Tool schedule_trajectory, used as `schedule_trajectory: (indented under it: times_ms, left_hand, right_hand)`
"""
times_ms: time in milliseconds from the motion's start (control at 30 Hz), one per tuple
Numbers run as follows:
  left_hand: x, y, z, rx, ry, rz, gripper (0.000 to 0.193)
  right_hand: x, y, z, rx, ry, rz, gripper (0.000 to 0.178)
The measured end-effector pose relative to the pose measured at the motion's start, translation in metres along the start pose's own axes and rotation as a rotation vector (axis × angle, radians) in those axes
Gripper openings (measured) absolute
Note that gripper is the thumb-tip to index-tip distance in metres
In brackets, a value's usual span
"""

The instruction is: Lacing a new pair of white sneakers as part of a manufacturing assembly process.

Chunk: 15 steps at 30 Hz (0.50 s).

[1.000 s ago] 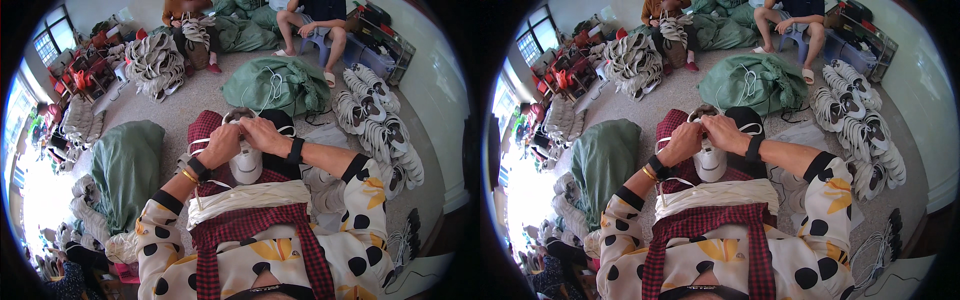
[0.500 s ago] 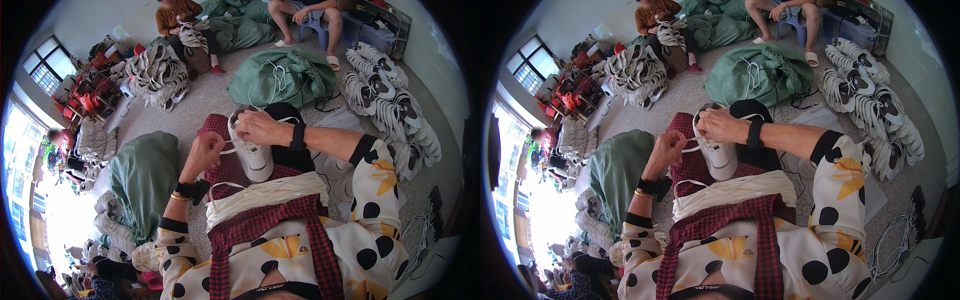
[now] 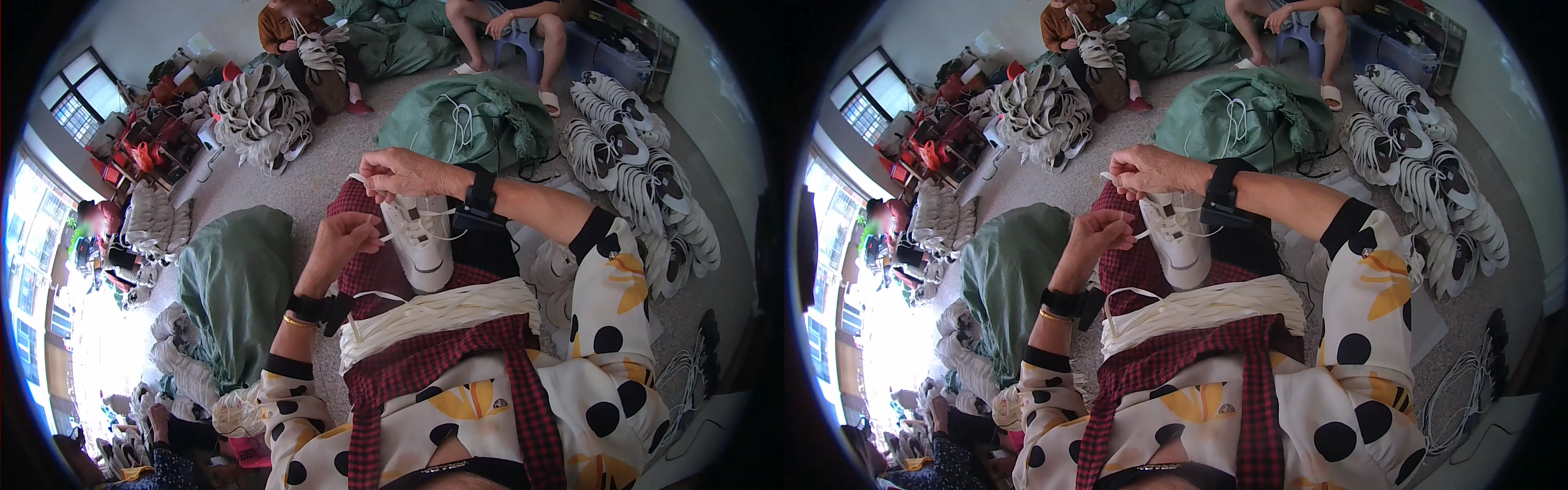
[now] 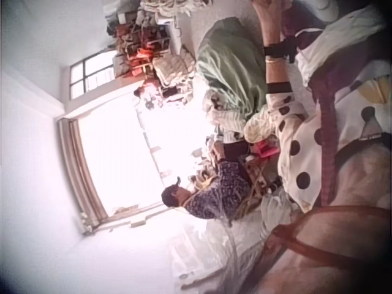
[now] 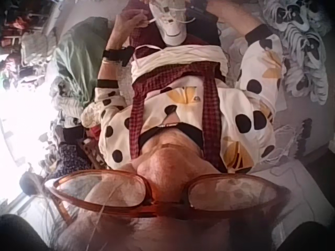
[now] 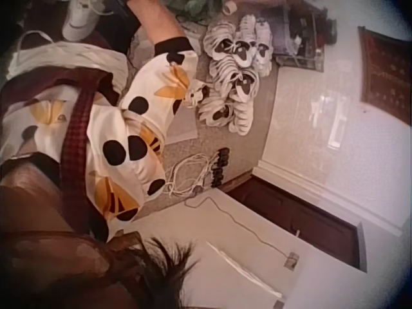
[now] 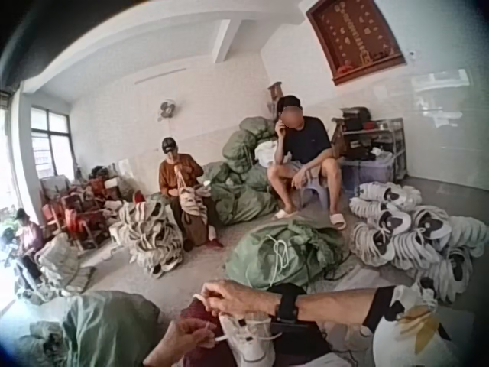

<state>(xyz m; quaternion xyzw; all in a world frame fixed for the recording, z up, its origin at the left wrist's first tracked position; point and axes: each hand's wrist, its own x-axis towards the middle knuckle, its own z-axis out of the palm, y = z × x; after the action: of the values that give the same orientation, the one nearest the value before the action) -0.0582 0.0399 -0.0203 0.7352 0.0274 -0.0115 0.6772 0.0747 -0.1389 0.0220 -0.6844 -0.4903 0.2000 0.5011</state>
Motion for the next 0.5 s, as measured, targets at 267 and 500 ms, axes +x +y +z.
schedule_trajectory:
  times_ms: [267,500]
  left_hand:
    - [0.008,-0.021,0.031,0.543,0.155,0.298,0.016]
    - [0.014,-0.020,0.043,0.680,0.277,0.498,0.015]
  right_hand:
    - [-0.009,-0.008,-0.001,-0.049,-0.035,0.001,0.011]
    - [-0.019,-0.017,-0.001,0.005,-0.037,-0.050,0.011]
